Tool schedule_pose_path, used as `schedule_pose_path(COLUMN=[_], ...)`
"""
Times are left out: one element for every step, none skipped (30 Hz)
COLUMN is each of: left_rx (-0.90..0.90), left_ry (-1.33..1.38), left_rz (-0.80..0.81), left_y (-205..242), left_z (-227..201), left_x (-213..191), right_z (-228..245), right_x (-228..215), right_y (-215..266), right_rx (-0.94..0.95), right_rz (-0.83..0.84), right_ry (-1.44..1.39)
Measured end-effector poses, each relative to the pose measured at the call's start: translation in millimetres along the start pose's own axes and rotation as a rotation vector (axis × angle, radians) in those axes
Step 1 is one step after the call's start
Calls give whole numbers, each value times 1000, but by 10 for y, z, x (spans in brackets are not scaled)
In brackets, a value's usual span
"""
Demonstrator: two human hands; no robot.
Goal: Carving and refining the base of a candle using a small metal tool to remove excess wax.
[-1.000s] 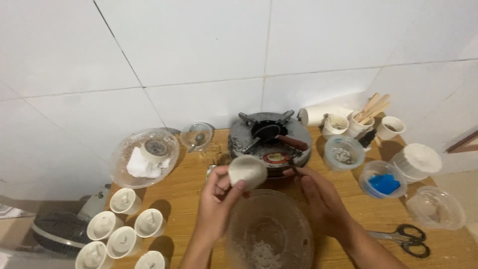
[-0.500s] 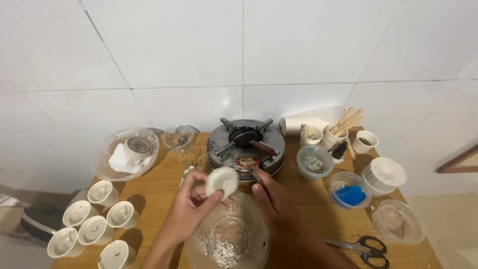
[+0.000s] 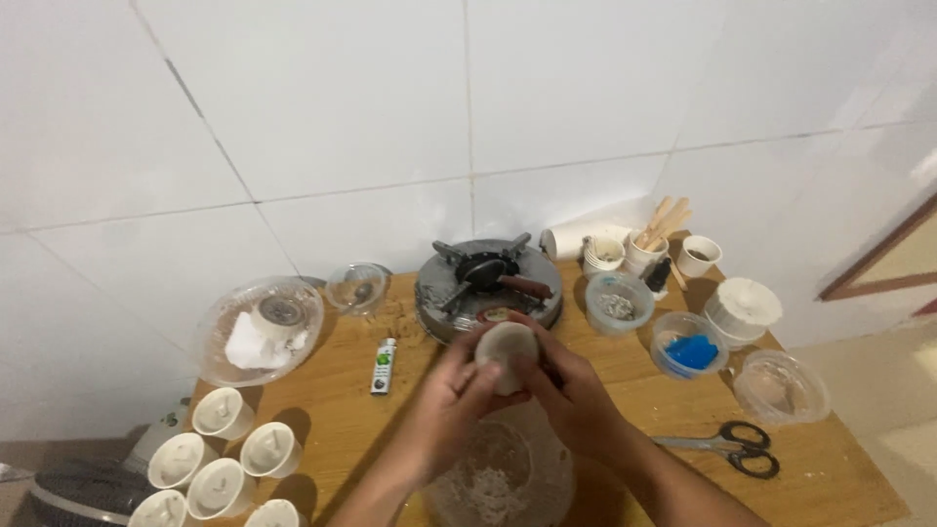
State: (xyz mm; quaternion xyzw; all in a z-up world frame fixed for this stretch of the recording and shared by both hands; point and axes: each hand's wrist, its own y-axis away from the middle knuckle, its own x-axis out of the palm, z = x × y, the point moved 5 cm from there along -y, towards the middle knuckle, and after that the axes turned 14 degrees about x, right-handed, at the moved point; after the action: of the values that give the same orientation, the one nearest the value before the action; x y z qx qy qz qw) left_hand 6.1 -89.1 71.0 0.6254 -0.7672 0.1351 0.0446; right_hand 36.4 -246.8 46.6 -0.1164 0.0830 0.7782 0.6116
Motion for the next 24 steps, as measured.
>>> schedule_pose_path(left_rx=[61, 118, 123, 82, 42, 38, 38, 42, 41, 85, 125, 127, 131, 132, 131, 52, -26, -28, -64, -106, -112, -104, -96, -103], left_ry=[60, 117, 115, 101, 87, 96, 27, -50, -48, -299, -549, -550, -544, -538, -540, -511, -481, -483, -407, -324, -320, -277, -234, -231], left_rz=[74, 147, 142, 124, 106, 96, 65, 38, 31, -18, -70, -74, -104, -135, -140, -142, -145, -141, -170, -200, -196, -219, -243, -243], left_y=[-18, -27, -16, -18, -22, 2, 21, 12, 45, 73, 108, 117, 125, 144, 141, 135, 126, 111, 99, 103, 93, 109, 128, 136], left_z=[20, 46, 38, 70, 113, 122, 133, 123, 71, -15, -112, -138, -169, -199, -192, -150, -104, -66, -1, 84, 124, 169, 213, 263], left_x=[23, 41, 7, -15, -39, -69, -111, -147, -136, -168, -186, -169, -160, -160, -159, -164, -169, -168, -182, -180, -179, -192, -208, -224], right_z=[-46, -108, -52, -35, -30, -27, -4, 32, 12, -24, -58, -17, 66, 145, 179, 245, 309, 237, 160, 71, 92, 119, 145, 149], right_x=[10, 26, 66, 81, 97, 111, 125, 125, 102, 77, 47, 50, 57, 76, 72, 55, 39, 25, 16, -2, -24, 1, 31, 41], right_y=[-28, -54, -52, -46, -43, -38, -30, -44, -32, -24, -12, -3, 12, 36, 56, 88, 118, 115, 108, 120, 99, 102, 105, 105], right_rx=[6, 15, 10, 60, 109, 119, 83, 41, 43, 84, 126, 124, 39, -44, -45, -121, -197, -195, -198, -194, -186, -224, -262, -255], right_rz=[-29, -56, -51, -40, -30, -20, 1, 19, 27, 35, 44, 47, 82, 119, 124, 69, 12, 8, -25, -56, -57, -24, 11, 13], right_ry=[-39, -83, -83, -113, -142, -135, -101, -73, -72, -93, -115, -114, -161, -210, -212, -78, 56, 54, 150, 250, 252, 319, 386, 386])
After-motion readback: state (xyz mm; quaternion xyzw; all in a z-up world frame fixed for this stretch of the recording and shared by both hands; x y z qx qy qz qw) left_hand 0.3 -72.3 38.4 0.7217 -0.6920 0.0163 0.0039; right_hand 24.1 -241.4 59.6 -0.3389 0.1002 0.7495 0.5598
